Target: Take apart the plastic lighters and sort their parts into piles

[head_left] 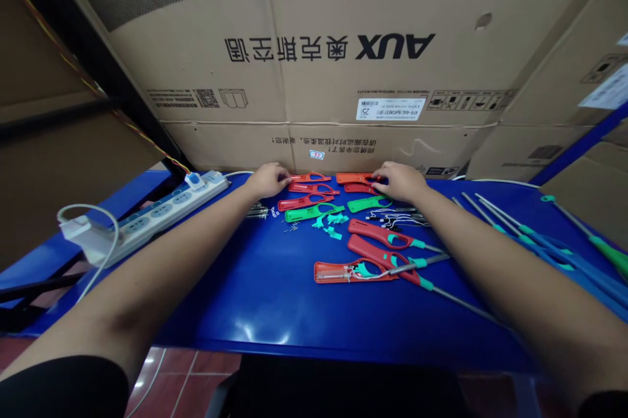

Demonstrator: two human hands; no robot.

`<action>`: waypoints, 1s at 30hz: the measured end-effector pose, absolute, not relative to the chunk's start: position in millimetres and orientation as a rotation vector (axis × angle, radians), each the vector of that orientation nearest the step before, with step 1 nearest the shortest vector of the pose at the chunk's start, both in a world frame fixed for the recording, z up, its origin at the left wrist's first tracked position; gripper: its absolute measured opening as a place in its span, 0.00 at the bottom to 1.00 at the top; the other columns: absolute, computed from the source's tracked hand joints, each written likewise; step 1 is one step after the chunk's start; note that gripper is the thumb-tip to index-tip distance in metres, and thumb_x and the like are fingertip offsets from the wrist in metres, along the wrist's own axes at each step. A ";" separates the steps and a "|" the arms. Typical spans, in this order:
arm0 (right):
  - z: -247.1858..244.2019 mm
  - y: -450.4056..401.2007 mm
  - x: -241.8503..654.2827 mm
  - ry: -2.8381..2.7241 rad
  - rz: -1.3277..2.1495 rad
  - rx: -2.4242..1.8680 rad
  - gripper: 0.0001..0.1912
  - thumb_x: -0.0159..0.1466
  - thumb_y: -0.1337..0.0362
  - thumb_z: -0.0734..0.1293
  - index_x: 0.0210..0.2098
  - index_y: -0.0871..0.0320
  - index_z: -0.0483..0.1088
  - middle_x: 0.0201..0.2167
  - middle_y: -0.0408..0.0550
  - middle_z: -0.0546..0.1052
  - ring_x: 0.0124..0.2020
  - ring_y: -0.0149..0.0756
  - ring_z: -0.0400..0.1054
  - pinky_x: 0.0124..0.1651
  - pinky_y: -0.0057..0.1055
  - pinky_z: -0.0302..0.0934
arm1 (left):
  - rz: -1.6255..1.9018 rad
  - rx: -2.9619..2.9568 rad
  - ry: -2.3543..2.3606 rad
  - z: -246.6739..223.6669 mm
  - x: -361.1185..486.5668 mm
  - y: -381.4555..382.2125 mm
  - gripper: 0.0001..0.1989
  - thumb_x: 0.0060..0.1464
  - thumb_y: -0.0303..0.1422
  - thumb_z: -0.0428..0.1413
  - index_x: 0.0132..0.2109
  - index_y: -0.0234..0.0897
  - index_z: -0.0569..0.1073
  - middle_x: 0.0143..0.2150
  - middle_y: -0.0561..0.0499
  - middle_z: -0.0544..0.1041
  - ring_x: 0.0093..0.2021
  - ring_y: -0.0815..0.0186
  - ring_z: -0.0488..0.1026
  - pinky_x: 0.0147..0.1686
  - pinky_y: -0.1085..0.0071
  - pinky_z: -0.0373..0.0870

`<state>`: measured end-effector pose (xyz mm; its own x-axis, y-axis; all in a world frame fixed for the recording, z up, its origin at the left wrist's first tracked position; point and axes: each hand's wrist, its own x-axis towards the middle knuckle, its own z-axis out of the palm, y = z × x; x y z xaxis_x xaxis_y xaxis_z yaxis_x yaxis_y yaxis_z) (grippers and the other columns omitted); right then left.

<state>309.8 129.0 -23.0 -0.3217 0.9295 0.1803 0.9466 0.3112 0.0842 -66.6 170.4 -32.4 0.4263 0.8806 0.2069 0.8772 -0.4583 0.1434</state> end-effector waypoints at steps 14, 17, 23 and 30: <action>-18.7 140.8 309.2 -2.439 -0.271 -1.761 0.16 0.68 0.57 0.61 0.46 0.54 0.79 0.44 0.51 0.79 0.43 0.42 0.71 0.37 0.34 0.59 | 0.204 2.634 1.060 -13.7 -69.1 124.7 0.16 0.55 0.45 0.60 0.42 0.38 0.79 0.41 0.49 0.80 0.39 0.65 0.75 0.40 0.72 0.66; -23.0 138.2 308.1 -2.464 -0.259 -1.747 0.16 0.67 0.56 0.62 0.46 0.54 0.78 0.43 0.51 0.79 0.41 0.41 0.72 0.36 0.33 0.59 | 0.174 2.589 1.052 -17.0 -75.6 128.2 0.19 0.53 0.47 0.62 0.46 0.39 0.80 0.45 0.48 0.80 0.43 0.63 0.75 0.42 0.71 0.67; -24.6 137.1 303.7 -2.501 -0.255 -1.747 0.18 0.66 0.55 0.63 0.48 0.54 0.78 0.45 0.51 0.79 0.42 0.42 0.72 0.35 0.33 0.58 | 0.170 2.527 1.082 -21.6 -78.8 132.3 0.21 0.51 0.47 0.64 0.47 0.38 0.80 0.44 0.48 0.79 0.43 0.63 0.74 0.43 0.71 0.67; -19.7 140.7 299.1 -2.523 -0.243 -1.764 0.15 0.67 0.59 0.61 0.44 0.55 0.78 0.46 0.52 0.78 0.41 0.42 0.72 0.37 0.33 0.59 | 0.144 2.495 1.064 -20.4 -81.1 133.9 0.18 0.50 0.45 0.64 0.46 0.40 0.80 0.45 0.50 0.78 0.43 0.64 0.74 0.44 0.72 0.66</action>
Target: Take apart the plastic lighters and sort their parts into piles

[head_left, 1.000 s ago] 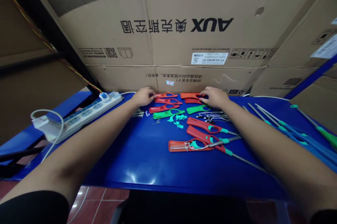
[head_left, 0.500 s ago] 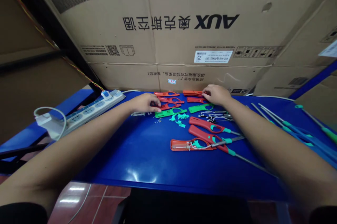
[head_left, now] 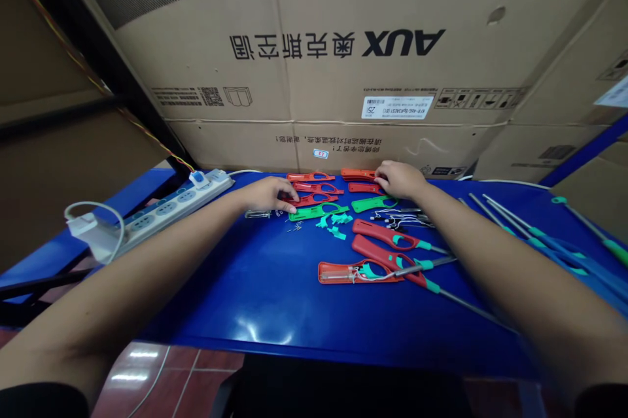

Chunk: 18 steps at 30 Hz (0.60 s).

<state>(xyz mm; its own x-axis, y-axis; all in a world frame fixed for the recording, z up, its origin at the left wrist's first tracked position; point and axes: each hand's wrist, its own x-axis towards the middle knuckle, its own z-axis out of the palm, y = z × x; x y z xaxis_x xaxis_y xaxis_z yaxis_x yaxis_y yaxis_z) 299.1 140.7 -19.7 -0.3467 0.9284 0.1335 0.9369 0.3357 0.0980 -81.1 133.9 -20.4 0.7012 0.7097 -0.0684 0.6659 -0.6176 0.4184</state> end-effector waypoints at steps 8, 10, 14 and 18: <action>-17.1 140.1 303.1 -2.471 -0.230 -1.777 0.16 0.68 0.58 0.61 0.45 0.55 0.78 0.45 0.53 0.78 0.42 0.42 0.72 0.38 0.34 0.60 | 0.150 2.463 1.077 -19.9 -84.7 133.4 0.13 0.52 0.44 0.62 0.39 0.41 0.79 0.41 0.52 0.77 0.42 0.65 0.74 0.44 0.72 0.66; -18.6 141.0 304.2 -2.467 -0.226 -1.783 0.15 0.67 0.59 0.62 0.45 0.55 0.78 0.44 0.52 0.78 0.41 0.41 0.72 0.37 0.33 0.60 | 0.151 2.461 1.077 -19.7 -84.0 133.2 0.12 0.52 0.43 0.62 0.38 0.40 0.79 0.40 0.52 0.77 0.41 0.66 0.74 0.43 0.72 0.66; -21.3 142.0 305.9 -2.470 -0.214 -1.773 0.15 0.65 0.58 0.63 0.45 0.56 0.78 0.43 0.52 0.79 0.41 0.41 0.72 0.37 0.33 0.60 | 0.163 2.466 1.076 -20.3 -83.0 135.0 0.11 0.52 0.42 0.62 0.36 0.39 0.79 0.39 0.52 0.77 0.39 0.66 0.74 0.43 0.73 0.67; -23.0 139.6 307.4 -2.479 -0.193 -1.751 0.17 0.65 0.55 0.64 0.48 0.55 0.78 0.44 0.51 0.79 0.42 0.41 0.72 0.39 0.32 0.60 | 0.183 2.477 1.082 -20.3 -82.0 138.4 0.10 0.53 0.40 0.60 0.38 0.39 0.79 0.39 0.51 0.77 0.40 0.67 0.74 0.43 0.74 0.66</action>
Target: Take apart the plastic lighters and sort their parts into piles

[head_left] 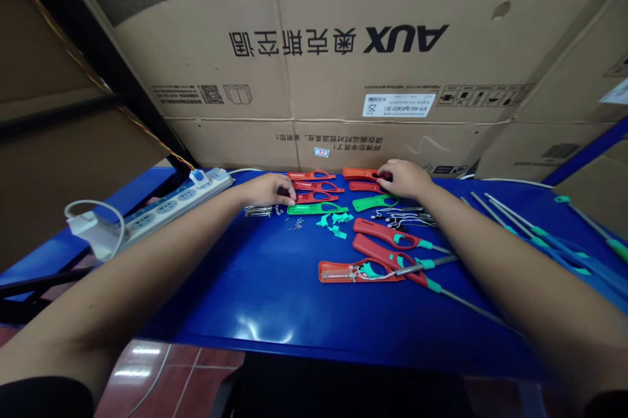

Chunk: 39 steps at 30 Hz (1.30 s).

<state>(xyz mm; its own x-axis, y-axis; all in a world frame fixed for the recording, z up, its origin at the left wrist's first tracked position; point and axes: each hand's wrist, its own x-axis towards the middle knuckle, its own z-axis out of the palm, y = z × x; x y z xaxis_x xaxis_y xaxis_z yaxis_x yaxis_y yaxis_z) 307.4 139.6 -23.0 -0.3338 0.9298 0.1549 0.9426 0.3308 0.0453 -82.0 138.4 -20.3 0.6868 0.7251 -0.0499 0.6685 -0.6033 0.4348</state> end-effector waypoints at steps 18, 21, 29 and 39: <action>-4.8 95.6 324.6 -2.408 -0.254 -1.647 0.17 0.66 0.57 0.62 0.50 0.55 0.76 0.48 0.52 0.78 0.46 0.45 0.72 0.45 0.36 0.64 | 0.357 2.615 1.141 -11.4 -45.2 142.8 0.13 0.50 0.38 0.60 0.43 0.38 0.76 0.43 0.48 0.80 0.42 0.64 0.75 0.44 0.69 0.67; 0.7 84.5 335.2 -2.393 -0.281 -1.620 0.18 0.66 0.57 0.62 0.50 0.57 0.75 0.47 0.53 0.79 0.45 0.45 0.73 0.46 0.36 0.64 | 0.338 2.630 1.154 -8.6 -40.9 155.6 0.16 0.50 0.37 0.60 0.46 0.37 0.76 0.44 0.47 0.80 0.41 0.63 0.75 0.43 0.69 0.67; 2.2 81.2 339.4 -2.515 -0.179 -1.660 0.15 0.67 0.58 0.62 0.46 0.56 0.78 0.45 0.52 0.79 0.45 0.42 0.73 0.47 0.34 0.63 | 0.046 2.643 1.132 -4.3 -26.6 181.6 0.23 0.43 0.43 0.65 0.47 0.40 0.79 0.41 0.47 0.81 0.34 0.61 0.74 0.35 0.69 0.65; -10.2 118.3 292.3 -2.454 0.025 -1.968 0.12 0.61 0.54 0.67 0.33 0.51 0.81 0.35 0.49 0.83 0.35 0.40 0.75 0.32 0.31 0.62 | -0.059 2.647 1.201 -6.9 -19.6 184.6 0.25 0.43 0.46 0.65 0.47 0.39 0.80 0.44 0.46 0.81 0.39 0.59 0.75 0.36 0.69 0.65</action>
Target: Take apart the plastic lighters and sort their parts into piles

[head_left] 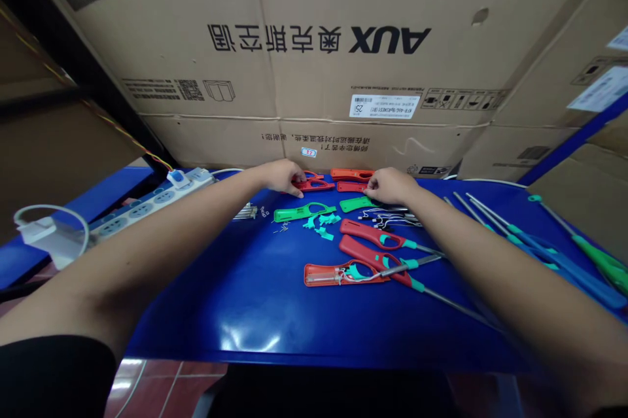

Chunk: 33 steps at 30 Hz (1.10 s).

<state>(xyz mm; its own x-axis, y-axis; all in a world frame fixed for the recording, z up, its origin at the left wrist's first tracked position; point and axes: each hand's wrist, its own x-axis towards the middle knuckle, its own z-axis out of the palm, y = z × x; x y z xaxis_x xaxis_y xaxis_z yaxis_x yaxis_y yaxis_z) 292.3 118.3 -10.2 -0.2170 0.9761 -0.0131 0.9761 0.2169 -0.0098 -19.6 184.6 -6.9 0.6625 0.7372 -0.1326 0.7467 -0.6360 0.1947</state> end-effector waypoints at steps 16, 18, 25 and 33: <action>-14.6 121.3 292.6 2.420 -0.210 2.065 0.05 0.56 0.63 0.70 0.30 0.53 0.81 0.31 0.44 0.83 0.32 0.34 0.74 0.31 0.26 0.60 | -0.045 2.631 1.399 6.2 -30.1 188.0 0.23 0.45 0.44 0.63 0.48 0.39 0.80 0.40 0.51 0.82 0.35 0.64 0.74 0.35 0.72 0.64; -15.0 120.1 293.8 2.430 -0.205 2.074 0.06 0.57 0.63 0.70 0.31 0.54 0.81 0.32 0.45 0.83 0.32 0.34 0.74 0.31 0.26 0.59 | -0.060 2.650 1.425 10.6 -33.2 192.8 0.23 0.46 0.43 0.62 0.48 0.39 0.80 0.39 0.51 0.81 0.35 0.64 0.74 0.35 0.72 0.63; -20.2 118.6 300.0 2.469 -0.191 2.075 0.07 0.58 0.61 0.70 0.31 0.54 0.80 0.32 0.44 0.83 0.31 0.33 0.72 0.31 0.26 0.57 | -0.067 2.756 1.487 3.3 -31.8 196.8 0.21 0.48 0.41 0.61 0.49 0.39 0.79 0.43 0.47 0.80 0.41 0.59 0.74 0.36 0.70 0.63; -22.3 118.8 302.3 2.522 -0.164 2.072 0.07 0.59 0.60 0.69 0.31 0.54 0.80 0.31 0.45 0.82 0.29 0.34 0.71 0.30 0.28 0.57 | 0.104 2.813 1.560 -5.0 -35.7 188.5 0.19 0.52 0.42 0.63 0.50 0.41 0.76 0.45 0.48 0.78 0.44 0.59 0.73 0.39 0.70 0.65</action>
<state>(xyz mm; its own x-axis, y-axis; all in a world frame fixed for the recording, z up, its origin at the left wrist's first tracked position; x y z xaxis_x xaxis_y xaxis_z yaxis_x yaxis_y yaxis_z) 302.3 118.8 -22.3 -0.1909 0.9810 0.0339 0.9684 0.1939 -0.1571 -35.7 188.5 -5.0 0.5289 0.8435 0.0935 0.8485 -0.5280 -0.0359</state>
